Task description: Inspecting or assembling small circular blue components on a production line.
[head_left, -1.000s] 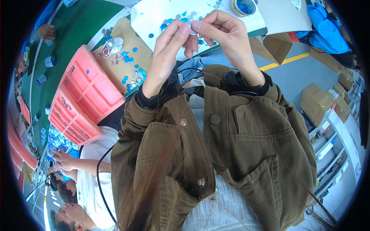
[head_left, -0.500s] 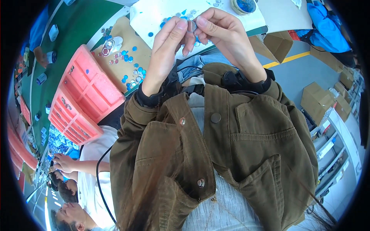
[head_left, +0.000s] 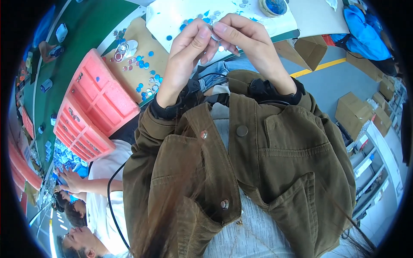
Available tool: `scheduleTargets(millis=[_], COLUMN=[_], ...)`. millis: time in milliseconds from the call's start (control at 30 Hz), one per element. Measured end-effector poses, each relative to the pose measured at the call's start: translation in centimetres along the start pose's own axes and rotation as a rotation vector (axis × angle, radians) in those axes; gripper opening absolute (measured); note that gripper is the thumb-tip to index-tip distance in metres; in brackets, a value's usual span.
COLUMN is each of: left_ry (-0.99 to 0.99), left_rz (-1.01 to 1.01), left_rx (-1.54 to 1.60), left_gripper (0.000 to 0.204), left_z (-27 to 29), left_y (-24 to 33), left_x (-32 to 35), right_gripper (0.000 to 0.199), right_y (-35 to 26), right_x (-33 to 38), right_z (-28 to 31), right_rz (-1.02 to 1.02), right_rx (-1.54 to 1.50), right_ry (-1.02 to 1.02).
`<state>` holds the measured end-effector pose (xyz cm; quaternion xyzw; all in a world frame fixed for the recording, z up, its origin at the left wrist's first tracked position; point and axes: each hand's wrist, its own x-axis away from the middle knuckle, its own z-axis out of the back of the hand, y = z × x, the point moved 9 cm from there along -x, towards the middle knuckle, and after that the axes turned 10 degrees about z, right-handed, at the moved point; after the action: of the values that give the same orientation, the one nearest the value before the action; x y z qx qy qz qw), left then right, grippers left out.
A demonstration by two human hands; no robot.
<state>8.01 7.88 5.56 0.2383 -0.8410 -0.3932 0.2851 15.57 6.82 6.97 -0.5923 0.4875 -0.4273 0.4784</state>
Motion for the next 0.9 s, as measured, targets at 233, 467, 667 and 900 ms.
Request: scheduleTargets(millis=[233,467,667,900], left_ry=[-0.018,0.046,0.201,0.302], left_rz=[0.044,0.020,-0.008,-0.054], left_rx=[0.056,-0.027,-0.348,-0.589], left_gripper=[0.024,0.020,0.020,0.012], left_z=[-0.6,-0.3,0.4,0.8], left_y=[0.2,0.7,1.4,2.4], left_x=[0.3,0.7,1.3,1.9], right_gripper=[0.022,0.022,0.022,0.020], right_y=[0.0,-0.3,-0.6,-0.4], right_x=[0.0,0.0,-0.1,0.2], right_z=[0.0,0.0,0.1,0.3], right_rz=[0.024,0.034,0.063,0.097], right_rx=[-0.029,-0.021,0.057,0.149], right_ry=[0.002,-0.003,-0.005,0.025])
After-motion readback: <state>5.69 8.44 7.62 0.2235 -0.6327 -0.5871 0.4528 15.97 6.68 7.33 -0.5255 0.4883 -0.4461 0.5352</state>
